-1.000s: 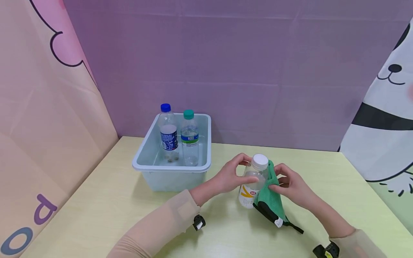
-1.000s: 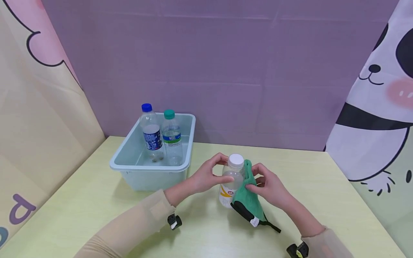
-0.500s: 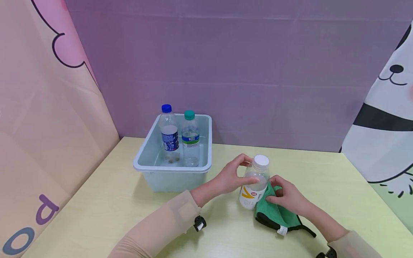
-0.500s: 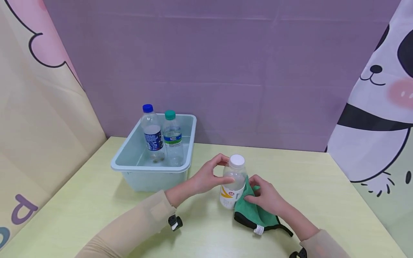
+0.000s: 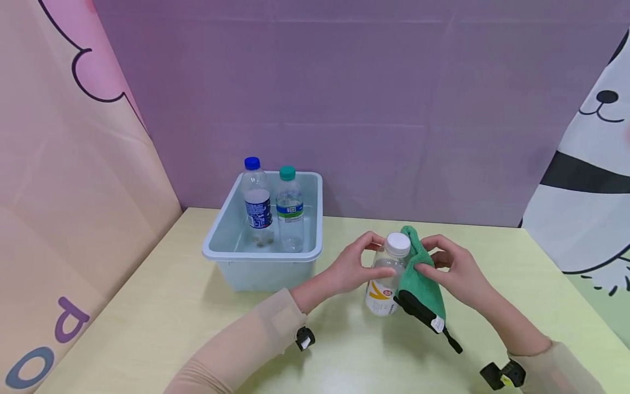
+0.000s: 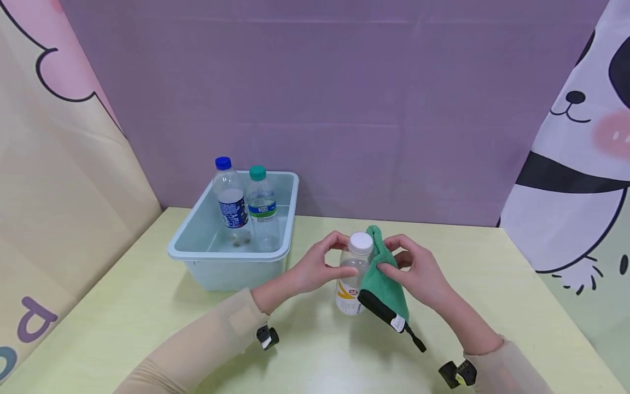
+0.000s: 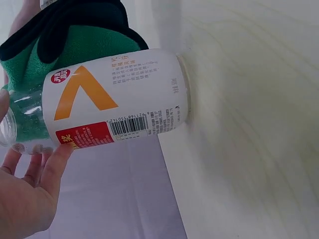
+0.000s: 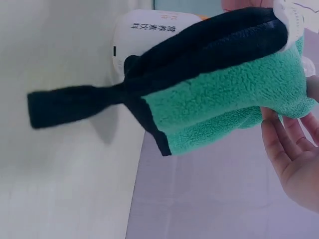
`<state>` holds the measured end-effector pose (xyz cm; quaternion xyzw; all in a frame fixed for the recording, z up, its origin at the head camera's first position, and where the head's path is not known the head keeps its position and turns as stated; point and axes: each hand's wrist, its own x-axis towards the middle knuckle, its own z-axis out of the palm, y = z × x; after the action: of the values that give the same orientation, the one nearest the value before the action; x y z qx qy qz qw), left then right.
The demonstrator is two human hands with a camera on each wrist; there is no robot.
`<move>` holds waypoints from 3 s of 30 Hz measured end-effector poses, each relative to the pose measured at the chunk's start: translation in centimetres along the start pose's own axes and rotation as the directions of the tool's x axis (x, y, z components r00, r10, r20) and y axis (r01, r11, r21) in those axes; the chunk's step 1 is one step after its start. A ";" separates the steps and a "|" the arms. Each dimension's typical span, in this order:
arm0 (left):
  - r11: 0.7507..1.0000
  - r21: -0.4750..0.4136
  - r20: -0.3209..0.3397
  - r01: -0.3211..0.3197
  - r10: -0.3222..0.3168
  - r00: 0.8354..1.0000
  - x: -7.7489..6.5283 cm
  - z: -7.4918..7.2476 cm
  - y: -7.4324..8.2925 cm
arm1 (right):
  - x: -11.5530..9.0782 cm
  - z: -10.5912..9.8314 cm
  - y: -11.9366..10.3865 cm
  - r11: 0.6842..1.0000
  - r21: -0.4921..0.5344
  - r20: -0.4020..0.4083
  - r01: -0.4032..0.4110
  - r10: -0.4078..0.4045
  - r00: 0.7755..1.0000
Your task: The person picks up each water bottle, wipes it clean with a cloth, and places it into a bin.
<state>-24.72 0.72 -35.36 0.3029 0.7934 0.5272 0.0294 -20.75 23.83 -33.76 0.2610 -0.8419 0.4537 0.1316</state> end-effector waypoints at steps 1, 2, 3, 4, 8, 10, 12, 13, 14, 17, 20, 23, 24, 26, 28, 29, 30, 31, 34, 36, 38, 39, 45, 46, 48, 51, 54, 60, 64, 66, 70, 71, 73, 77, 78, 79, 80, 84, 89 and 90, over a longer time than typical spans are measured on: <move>1.000 -0.001 -0.001 0.001 -0.001 1.000 0.0 0.0 0.0 | 0.1 0.0 -0.1 1.000 0.000 0.003 -0.003 0.003 1.000; 1.000 -0.002 -0.002 0.000 0.000 1.000 0.0 0.0 0.0 | 0.1 0.0 -0.2 1.000 0.003 0.005 -0.009 0.009 1.000; 1.000 -0.001 -0.003 0.000 0.000 1.000 0.0 0.0 0.0 | 0.1 0.0 -0.1 1.000 0.009 0.009 -0.015 0.015 1.000; 1.000 0.000 -0.003 0.001 -0.001 1.000 0.0 0.0 0.0 | 0.1 0.0 -0.1 1.000 0.017 0.012 -0.020 0.019 1.000; 1.000 0.002 -0.001 -0.005 0.005 1.000 0.0 0.0 0.0 | -0.1 0.3 0.4 0.998 0.053 0.027 -0.034 0.032 0.999; 1.000 0.002 -0.001 -0.009 0.009 1.000 0.0 0.0 0.0 | -0.3 0.6 0.8 0.996 0.070 0.044 -0.046 0.043 0.998; 1.000 0.003 -0.004 -0.013 0.013 1.000 0.0 0.0 -0.1 | -0.5 0.8 1.2 0.993 0.093 0.078 -0.067 0.060 0.995; 1.000 0.003 -0.005 -0.014 0.014 1.000 0.0 0.0 -0.1 | -0.6 0.9 1.5 0.991 0.103 0.096 -0.080 0.071 0.993; 1.000 0.005 -0.006 -0.013 0.013 1.000 0.0 0.0 -0.1 | -0.7 1.0 1.7 0.989 0.112 0.115 -0.092 0.079 0.990; 1.000 0.009 -0.011 -0.011 0.011 1.000 0.1 0.0 -0.1 | -1.0 1.4 2.6 0.982 0.132 0.179 -0.138 0.113 0.977; 1.000 0.015 -0.017 -0.007 0.007 1.000 0.1 0.0 -0.2 | -1.2 1.9 3.5 0.977 0.114 0.246 -0.179 0.147 0.958; 1.000 0.015 -0.020 0.002 -0.002 1.000 0.0 0.1 -0.1 | -1.4 2.4 4.2 0.975 0.080 0.300 -0.208 0.175 0.938; 1.000 0.015 -0.020 0.006 -0.006 1.000 0.0 0.1 -0.1 | -1.5 2.6 4.4 0.975 0.068 0.309 -0.210 0.180 0.934; 1.000 0.013 -0.018 0.013 -0.013 1.000 0.0 0.1 -0.1 | -1.7 2.7 4.6 0.976 0.060 0.311 -0.209 0.181 0.933; 1.000 0.009 -0.016 0.016 -0.016 1.000 0.0 0.2 0.0 | -1.8 2.7 4.7 0.977 0.067 0.302 -0.204 0.175 0.937; 1.000 0.008 -0.015 0.016 -0.016 1.000 0.0 0.2 0.0 | -1.8 2.7 4.7 0.976 0.072 0.297 -0.206 0.177 0.938; 1.000 0.008 -0.014 0.014 -0.014 1.000 0.0 0.2 0.0 | -1.9 2.6 4.6 0.976 0.080 0.292 -0.205 0.174 0.941; 1.000 0.007 -0.013 0.012 -0.012 1.000 0.0 0.2 0.0 | -1.9 2.5 4.6 0.975 0.091 0.285 -0.204 0.170 0.943; 1.000 0.005 -0.012 0.002 -0.002 1.000 0.0 0.3 0.0 | -2.0 2.2 4.4 0.972 0.119 0.261 -0.203 0.167 0.951; 1.000 0.010 -0.010 -0.003 0.004 1.000 0.0 0.2 0.1 | -1.9 1.9 4.2 0.973 0.134 0.243 -0.188 0.151 0.958; 1.000 0.015 -0.006 -0.004 0.004 1.000 0.0 0.2 0.2 | -1.9 1.6 4.0 0.976 0.140 0.223 -0.169 0.136 0.965; 1.000 0.018 -0.003 -0.004 0.004 1.000 0.0 0.1 0.2 | -1.8 1.4 3.8 0.976 0.144 0.212 -0.161 0.128 0.969; 0.999 0.048 -0.002 0.016 -0.016 1.000 0.0 0.0 0.2 | -1.9 0.5 3.6 0.985 0.129 0.139 -0.113 0.095 0.986; 0.998 0.058 -0.007 0.017 -0.016 1.000 0.0 0.0 0.1 | -1.9 0.4 3.6 0.986 0.127 0.130 -0.108 0.091 0.987; 0.996 0.084 -0.024 0.011 -0.009 1.000 -0.1 0.1 0.1 | -2.1 0.1 3.6 0.987 0.121 0.114 -0.102 0.088 0.990; 0.987 0.161 -0.058 -0.017 0.027 0.998 -0.3 0.3 0.0 | -2.2 -0.3 3.6 0.988 0.115 0.099 -0.100 0.088 0.991; 0.972 0.228 -0.088 -0.049 0.070 0.994 -0.5 0.4 0.0 | -2.2 -0.6 3.6 0.989 0.111 0.091 -0.103 0.093 0.992; 0.969 0.239 -0.109 -0.060 0.088 0.990 -0.5 0.7 -0.2 | -2.4 -1.0 3.3 0.991 0.097 0.079 -0.098 0.090 0.993; 0.974 0.219 -0.092 -0.066 0.088 0.992 -0.3 0.7 -0.1 | -2.6 -1.4 3.1 0.993 0.084 0.067 -0.085 0.080 0.995; 0.980 0.184 -0.070 -0.076 0.090 0.994 -0.1 0.5 -0.1 | -2.7 -1.5 3.1 0.994 0.077 0.060 -0.076 0.072 0.996; 0.996 0.064 0.006 -0.058 0.058 0.998 0.1 0.0 0.1 | -2.8 -1.8 3.0 0.995 0.075 0.052 -0.067 0.063 0.997; 0.998 0.036 0.029 -0.047 0.046 0.998 0.1 -0.1 0.2 | -2.8 -1.8 3.0 0.995 0.076 0.050 -0.068 0.065 0.997; 0.999 -0.010 0.073 -0.033 0.033 0.997 0.1 -0.4 0.2 | -2.8 -1.9 3.1 0.994 0.079 0.046 -0.069 0.065 0.997; 0.998 -0.051 0.130 -0.041 0.047 0.990 0.0 -0.7 0.0 | -3.0 -2.0 3.1 0.995 0.083 0.041 -0.059 0.056 0.998; 0.997 -0.057 0.134 -0.046 0.054 0.989 0.0 -0.7 -0.1 | -3.0 -2.0 3.1 0.995 0.083 0.040 -0.056 0.053 0.998; 0.997 -0.059 0.136 -0.050 0.058 0.989 -0.1 -0.8 -0.2 | -3.0 -2.0 3.1 0.995 0.084 0.040 -0.055 0.052 0.998; 0.997 -0.058 0.135 -0.054 0.061 0.989 -0.1 -0.8 -0.2 | -3.0 -2.0 3.1 0.995 0.086 0.042 -0.054 0.050 0.998; 0.997 -0.038 0.102 -0.062 0.066 0.993 -0.2 -0.9 -0.2 | -3.1 -2.0 3.2 0.994 0.089 0.045 -0.061 0.057 0.997; 0.998 0.016 0.020 -0.060 0.060 0.998 -0.2 -0.6 -0.2 | -3.2 -2.0 3.1 0.993 0.092 0.044 -0.067 0.063 0.997; 0.998 0.024 0.001 -0.059 0.059 0.998 -0.2 -0.5 -0.2 | -3.2 -1.9 3.1 0.993 0.094 0.044 -0.066 0.062 0.997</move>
<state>-24.81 0.20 -35.37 0.3267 0.7904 0.5181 0.0102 -19.88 27.86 -36.28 0.2490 -0.8297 0.4920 0.0871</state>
